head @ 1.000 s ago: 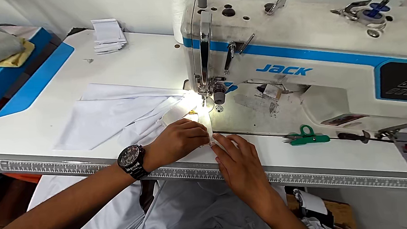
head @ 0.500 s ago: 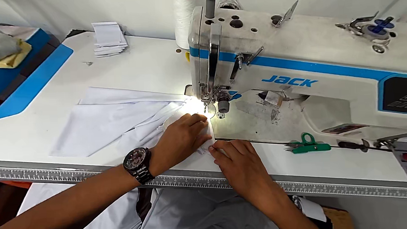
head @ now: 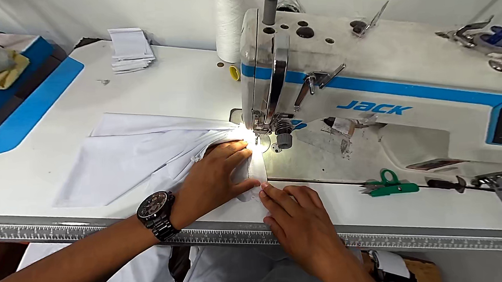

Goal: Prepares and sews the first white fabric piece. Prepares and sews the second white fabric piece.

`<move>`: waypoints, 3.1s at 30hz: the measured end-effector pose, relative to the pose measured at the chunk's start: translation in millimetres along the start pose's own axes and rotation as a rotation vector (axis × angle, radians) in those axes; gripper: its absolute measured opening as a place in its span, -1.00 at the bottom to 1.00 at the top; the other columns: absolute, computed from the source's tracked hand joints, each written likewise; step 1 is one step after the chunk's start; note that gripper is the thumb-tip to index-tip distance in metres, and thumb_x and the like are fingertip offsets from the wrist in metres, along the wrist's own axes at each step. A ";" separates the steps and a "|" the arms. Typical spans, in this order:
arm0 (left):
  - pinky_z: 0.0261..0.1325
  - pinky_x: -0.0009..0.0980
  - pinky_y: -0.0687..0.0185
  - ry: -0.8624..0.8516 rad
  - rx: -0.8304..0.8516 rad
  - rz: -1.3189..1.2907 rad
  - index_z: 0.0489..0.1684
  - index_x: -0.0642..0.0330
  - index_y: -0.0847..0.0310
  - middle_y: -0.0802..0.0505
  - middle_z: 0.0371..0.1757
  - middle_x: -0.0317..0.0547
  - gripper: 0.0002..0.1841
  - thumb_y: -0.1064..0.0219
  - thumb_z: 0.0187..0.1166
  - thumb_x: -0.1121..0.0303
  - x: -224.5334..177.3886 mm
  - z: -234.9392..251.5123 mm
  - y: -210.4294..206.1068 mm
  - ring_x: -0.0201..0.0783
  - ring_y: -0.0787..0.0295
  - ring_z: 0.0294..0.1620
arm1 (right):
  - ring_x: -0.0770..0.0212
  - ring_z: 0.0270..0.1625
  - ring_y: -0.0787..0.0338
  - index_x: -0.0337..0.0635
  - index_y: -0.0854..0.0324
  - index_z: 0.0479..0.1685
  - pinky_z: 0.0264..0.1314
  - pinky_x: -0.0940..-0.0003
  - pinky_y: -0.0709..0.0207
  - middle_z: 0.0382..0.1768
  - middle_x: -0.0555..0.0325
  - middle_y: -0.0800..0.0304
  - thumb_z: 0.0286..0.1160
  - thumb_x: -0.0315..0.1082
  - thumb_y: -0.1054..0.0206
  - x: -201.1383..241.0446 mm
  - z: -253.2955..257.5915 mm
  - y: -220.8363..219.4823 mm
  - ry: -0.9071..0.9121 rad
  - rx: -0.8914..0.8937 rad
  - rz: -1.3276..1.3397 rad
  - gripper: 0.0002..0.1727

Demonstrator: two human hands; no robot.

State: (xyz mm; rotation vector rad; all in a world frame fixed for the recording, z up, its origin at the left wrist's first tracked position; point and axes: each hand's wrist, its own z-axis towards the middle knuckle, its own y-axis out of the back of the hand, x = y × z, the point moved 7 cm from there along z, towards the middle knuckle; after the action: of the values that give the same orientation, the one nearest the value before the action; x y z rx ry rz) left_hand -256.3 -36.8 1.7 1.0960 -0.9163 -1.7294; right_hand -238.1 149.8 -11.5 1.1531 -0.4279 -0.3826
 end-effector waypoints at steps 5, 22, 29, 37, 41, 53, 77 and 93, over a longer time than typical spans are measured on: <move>0.57 -0.17 -0.51 -0.036 0.014 -0.002 0.42 0.04 -0.73 -0.73 0.51 -0.18 -0.21 -0.24 0.46 -0.42 5.1 3.7 -1.1 -0.21 -0.57 0.59 | 0.22 0.32 -0.69 0.19 -0.73 0.41 0.39 0.08 -0.44 0.47 0.52 -0.70 0.82 0.06 0.03 -3.5 5.7 2.3 -0.025 -0.006 0.032 -0.51; 0.56 -0.12 -0.47 -0.087 0.064 -0.036 0.31 0.06 -0.76 -0.75 0.45 -0.17 -0.18 -0.25 0.37 -0.47 33.2 32.6 -0.5 -0.14 -0.53 0.59 | 0.25 0.25 -0.66 0.18 -0.75 0.38 0.37 0.15 -0.39 0.51 0.51 -0.66 0.81 0.09 0.04 -10.1 36.7 -4.6 -0.091 0.010 0.029 -0.49; 0.50 -0.04 -0.49 -0.070 0.111 -0.032 0.29 0.06 -0.73 -0.70 0.51 -0.16 -0.14 -0.22 0.31 -0.52 43.6 44.4 -0.4 -0.08 -0.49 0.62 | 0.26 0.19 -0.63 0.23 -0.72 0.42 0.33 0.16 -0.37 0.51 0.54 -0.64 0.80 0.10 0.02 -19.2 51.1 -6.5 -0.110 0.042 0.050 -0.51; 0.48 -0.04 -0.51 -0.060 0.128 -0.089 0.33 0.00 -0.71 -0.68 0.56 -0.30 -0.16 -0.33 0.25 -0.49 59.9 65.5 -1.9 -0.19 -0.49 0.62 | 0.23 0.22 -0.64 0.24 -0.68 0.47 0.33 0.11 -0.36 0.52 0.50 -0.62 0.79 0.14 0.07 -23.5 67.0 -12.5 -0.196 0.095 -0.023 -0.47; 0.49 -0.05 -0.51 -0.093 0.092 -0.112 0.30 -0.01 -0.73 -0.73 0.50 -0.26 -0.25 -0.40 0.27 -0.38 64.5 75.2 0.2 -0.19 -0.54 0.58 | 0.19 0.25 -0.66 0.21 -0.69 0.47 0.32 0.09 -0.38 0.52 0.43 -0.64 0.77 0.17 0.05 -24.0 73.8 -15.9 -0.267 0.082 -0.065 -0.44; 0.29 0.18 -0.63 -0.090 0.022 0.003 0.30 0.16 -0.75 -0.76 0.45 -0.04 -0.39 -0.47 0.40 -0.11 68.1 87.3 9.4 0.08 -0.64 0.48 | 0.11 0.19 -0.70 0.13 -0.83 0.17 0.14 0.09 -0.53 0.22 0.26 -0.78 0.73 -0.01 -0.14 -36.1 64.0 -5.7 -0.330 -0.122 0.020 -0.62; -0.64 -0.16 -0.44 0.439 0.083 -0.074 -0.74 -0.04 -0.54 -0.56 -0.73 -0.32 -0.36 0.14 0.82 -0.12 -60.2 -210.1 101.1 -0.27 -0.58 -0.66 | 0.43 -0.19 -0.78 0.00 -0.87 -0.04 -0.12 0.40 -0.71 -0.18 0.35 -0.82 0.64 -0.23 -0.35 57.5 2.6 24.1 0.059 0.093 0.636 -0.81; -0.08 -0.39 -0.72 0.490 0.520 -1.233 -0.30 0.12 -0.83 -0.91 -0.29 -0.22 -0.47 0.08 0.86 0.10 -77.7 -211.1 -29.6 -0.40 -0.80 -0.26 | -0.01 0.08 -0.76 0.04 -0.78 0.02 0.02 0.11 -0.72 0.05 0.07 -0.76 0.56 -0.36 -0.39 72.0 -130.2 -72.3 0.044 -0.068 0.306 -0.84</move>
State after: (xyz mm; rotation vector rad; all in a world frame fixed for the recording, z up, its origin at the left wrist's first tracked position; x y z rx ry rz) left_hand -49.7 18.4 -74.3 2.6646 -0.3240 -1.9448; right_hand -115.0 190.5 -114.2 1.0094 -0.5403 -0.1040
